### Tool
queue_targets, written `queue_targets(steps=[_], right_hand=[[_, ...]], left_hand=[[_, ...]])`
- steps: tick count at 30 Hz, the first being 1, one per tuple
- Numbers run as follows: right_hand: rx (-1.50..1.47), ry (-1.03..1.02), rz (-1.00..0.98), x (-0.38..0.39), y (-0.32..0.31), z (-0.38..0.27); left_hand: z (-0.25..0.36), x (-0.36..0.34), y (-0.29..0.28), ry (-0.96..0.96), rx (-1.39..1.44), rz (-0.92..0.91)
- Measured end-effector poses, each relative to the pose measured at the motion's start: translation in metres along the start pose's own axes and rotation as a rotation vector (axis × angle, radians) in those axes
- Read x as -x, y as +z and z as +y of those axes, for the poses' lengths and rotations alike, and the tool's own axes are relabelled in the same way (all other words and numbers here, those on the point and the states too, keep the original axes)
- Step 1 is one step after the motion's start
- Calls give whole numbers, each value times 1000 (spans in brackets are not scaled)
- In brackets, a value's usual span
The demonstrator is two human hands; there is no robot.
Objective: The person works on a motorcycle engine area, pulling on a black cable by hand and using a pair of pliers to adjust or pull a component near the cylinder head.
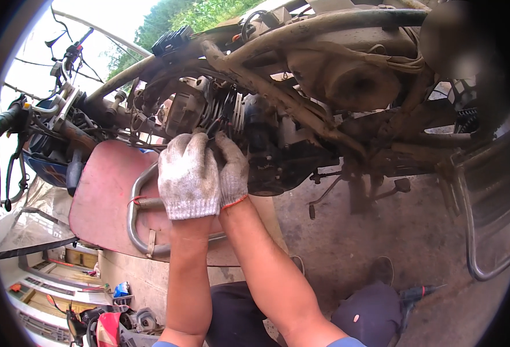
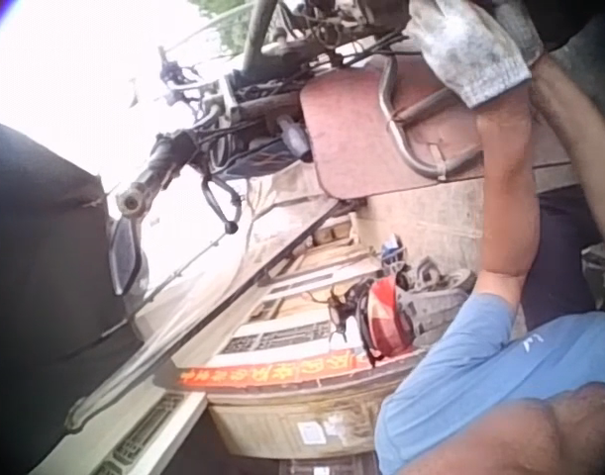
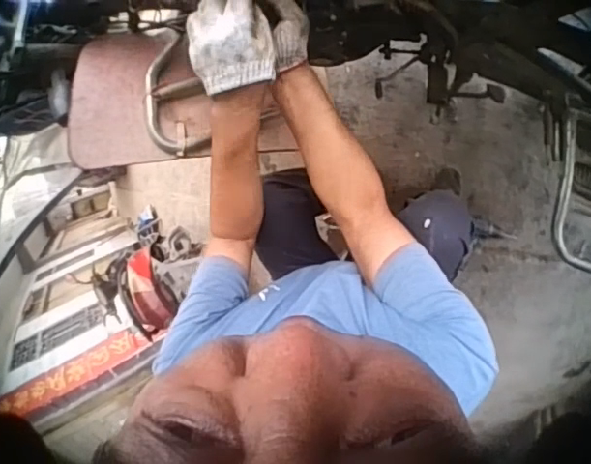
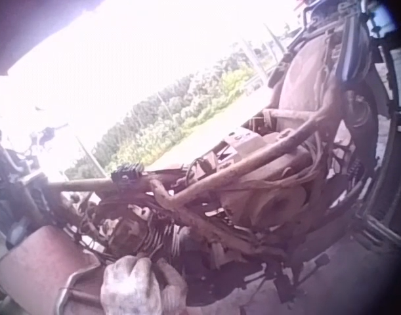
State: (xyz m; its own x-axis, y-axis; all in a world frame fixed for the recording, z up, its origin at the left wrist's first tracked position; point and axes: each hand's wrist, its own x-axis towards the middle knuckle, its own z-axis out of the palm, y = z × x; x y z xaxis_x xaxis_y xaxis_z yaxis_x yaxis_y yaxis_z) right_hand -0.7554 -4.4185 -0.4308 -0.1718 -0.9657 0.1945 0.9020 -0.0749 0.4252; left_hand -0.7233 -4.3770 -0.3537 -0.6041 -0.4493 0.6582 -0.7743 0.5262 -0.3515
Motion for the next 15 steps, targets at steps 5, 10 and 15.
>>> queue_targets(steps=[5,10,15], right_hand=[[98,45,-58,9,-56,-31],[1234,-600,-133,12,-64,-28],[1011,-396,-146,-13,-69,-25]], left_hand=[[9,39,29,-50,120,30],[0,40,28,-48,199,73],[-20,18,19,-120,329,86]])
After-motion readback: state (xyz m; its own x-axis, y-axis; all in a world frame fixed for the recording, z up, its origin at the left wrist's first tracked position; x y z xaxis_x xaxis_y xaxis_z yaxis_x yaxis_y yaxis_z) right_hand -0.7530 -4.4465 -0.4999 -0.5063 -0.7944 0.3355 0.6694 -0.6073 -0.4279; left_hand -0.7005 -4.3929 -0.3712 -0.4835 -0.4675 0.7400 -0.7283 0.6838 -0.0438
